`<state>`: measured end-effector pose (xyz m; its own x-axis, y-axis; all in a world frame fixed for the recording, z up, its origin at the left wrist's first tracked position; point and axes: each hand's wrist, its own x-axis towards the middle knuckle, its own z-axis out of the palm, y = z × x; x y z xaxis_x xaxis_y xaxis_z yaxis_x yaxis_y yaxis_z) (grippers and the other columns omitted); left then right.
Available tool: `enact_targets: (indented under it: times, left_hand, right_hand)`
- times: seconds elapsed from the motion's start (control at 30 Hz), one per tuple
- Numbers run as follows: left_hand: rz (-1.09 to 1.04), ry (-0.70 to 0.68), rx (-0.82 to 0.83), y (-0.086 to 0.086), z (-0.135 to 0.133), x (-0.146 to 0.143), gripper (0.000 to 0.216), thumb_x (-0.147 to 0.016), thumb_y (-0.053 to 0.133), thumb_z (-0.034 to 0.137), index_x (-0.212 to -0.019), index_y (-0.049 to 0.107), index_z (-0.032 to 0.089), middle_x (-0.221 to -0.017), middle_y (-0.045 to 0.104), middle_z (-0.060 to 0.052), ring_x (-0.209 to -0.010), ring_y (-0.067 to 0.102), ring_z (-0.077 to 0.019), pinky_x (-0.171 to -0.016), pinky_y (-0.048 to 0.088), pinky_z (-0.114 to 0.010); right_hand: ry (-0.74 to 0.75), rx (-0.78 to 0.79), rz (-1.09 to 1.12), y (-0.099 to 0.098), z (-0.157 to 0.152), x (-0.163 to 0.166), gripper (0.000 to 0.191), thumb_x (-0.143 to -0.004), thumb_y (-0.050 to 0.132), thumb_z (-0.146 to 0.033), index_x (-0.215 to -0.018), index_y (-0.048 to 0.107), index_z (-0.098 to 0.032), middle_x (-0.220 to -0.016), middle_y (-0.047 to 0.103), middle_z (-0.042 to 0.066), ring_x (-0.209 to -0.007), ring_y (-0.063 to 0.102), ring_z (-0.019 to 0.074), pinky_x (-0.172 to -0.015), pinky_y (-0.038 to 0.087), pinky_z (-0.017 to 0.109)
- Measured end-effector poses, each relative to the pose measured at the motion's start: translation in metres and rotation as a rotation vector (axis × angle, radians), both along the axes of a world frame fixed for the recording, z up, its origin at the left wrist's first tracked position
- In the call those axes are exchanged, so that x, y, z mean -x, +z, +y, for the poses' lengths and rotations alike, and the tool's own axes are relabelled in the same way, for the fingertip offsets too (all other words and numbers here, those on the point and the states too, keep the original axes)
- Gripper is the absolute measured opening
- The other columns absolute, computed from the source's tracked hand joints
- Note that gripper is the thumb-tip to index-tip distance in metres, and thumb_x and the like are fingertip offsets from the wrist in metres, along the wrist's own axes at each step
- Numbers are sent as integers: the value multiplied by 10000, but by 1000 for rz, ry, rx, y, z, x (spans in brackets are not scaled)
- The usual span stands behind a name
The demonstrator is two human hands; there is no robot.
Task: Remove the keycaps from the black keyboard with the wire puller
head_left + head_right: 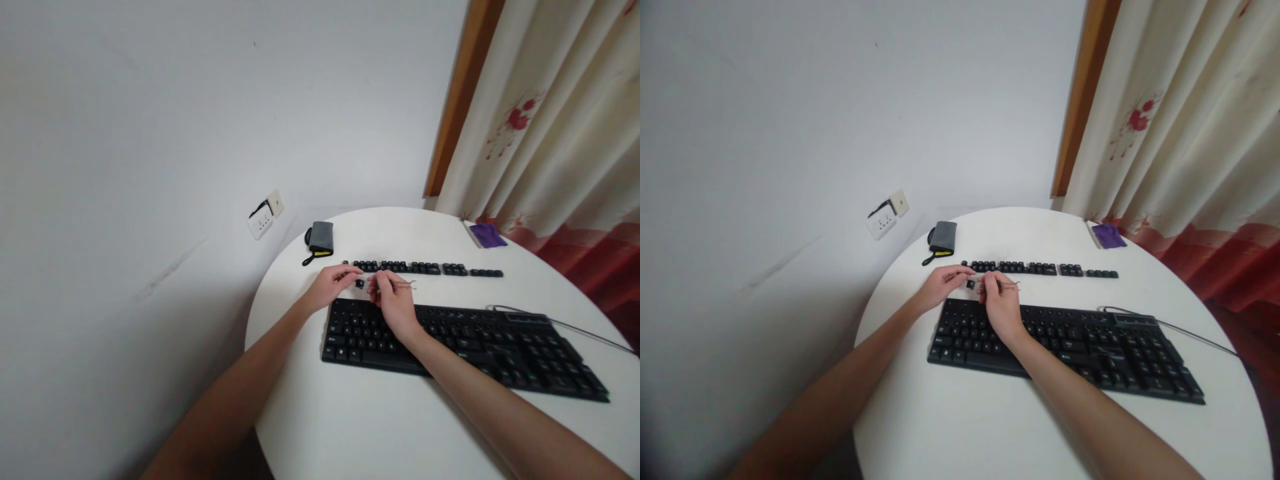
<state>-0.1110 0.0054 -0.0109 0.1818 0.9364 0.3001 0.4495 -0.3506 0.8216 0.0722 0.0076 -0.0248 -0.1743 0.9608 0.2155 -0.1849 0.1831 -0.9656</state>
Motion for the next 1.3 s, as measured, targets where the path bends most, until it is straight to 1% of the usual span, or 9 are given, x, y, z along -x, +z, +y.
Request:
enact_targets:
  times: [0.1,0.3,0.47,0.6,0.8,1.03,1.17,1.23,1.3]
  left_hand:
    - [-18,-60,46,-1,0,-2,321,-896,635,365,-1120,732,156,-1126,739,-108,-1019,678,-227,-887,514,-314]
    - [-178,-91,95,-5,1,-2,342,-828,730,375,-1078,735,141,-1098,737,-131,-1019,682,-239,-946,512,-366]
    - [-301,-135,150,-6,1,-5,421,-762,795,423,-1051,704,131,-1015,718,-125,-950,672,-216,-905,518,-354]
    - [-322,-149,170,-5,1,-5,420,-739,817,422,-1018,680,139,-971,701,-101,-917,662,-192,-886,510,-329]
    - [-290,-171,206,-5,2,-3,417,-713,836,410,-984,651,153,-974,709,-94,-911,672,-189,-872,518,-320]
    - [-298,-78,187,-7,3,-3,370,-654,876,336,-904,698,130,-948,724,-91,-874,679,-188,-855,542,-343]
    - [-257,-72,55,-6,6,-1,302,-681,847,331,-885,736,138,-1029,707,-108,-903,669,-194,-845,547,-336]
    - [-217,29,-33,-7,8,2,266,-715,810,339,-883,737,147,-989,706,-95,-891,663,-191,-831,541,-323]
    - [-133,205,-95,-7,11,6,251,-746,774,338,-918,733,161,-935,716,-74,-825,650,-178,-781,529,-306]
  right_hand:
    - [-2,-37,6,1,0,-1,357,-938,525,-480,-771,638,-186,-639,592,-2,-532,524,132,-483,385,246]
    - [8,-82,-32,1,-1,0,378,-941,519,-489,-741,626,-187,-637,578,-6,-544,506,130,-506,388,247]
    - [24,-115,-68,-1,-1,1,358,-945,519,-471,-770,647,-187,-646,582,-5,-552,512,134,-522,400,252]
    - [22,-127,-82,2,-2,1,352,-950,509,-452,-755,640,-189,-630,570,-12,-548,510,134,-530,403,252]
    - [4,-122,-142,7,-3,1,415,-957,483,-448,-642,576,-195,-556,534,-21,-513,497,129,-529,399,251]
    - [-32,-60,-84,3,1,2,394,-944,491,-470,-709,621,-183,-591,567,-12,-502,502,123,-490,390,241]
    - [-65,-28,-78,1,3,2,402,-928,500,-496,-718,631,-179,-566,566,-12,-482,494,123,-472,391,238]
    - [-78,-6,-62,0,3,2,405,-920,504,-512,-728,633,-179,-573,574,-8,-481,501,124,-460,386,235]
    - [-91,18,-51,-1,4,2,410,-915,501,-521,-721,626,-182,-578,576,-5,-484,509,126,-454,383,232]
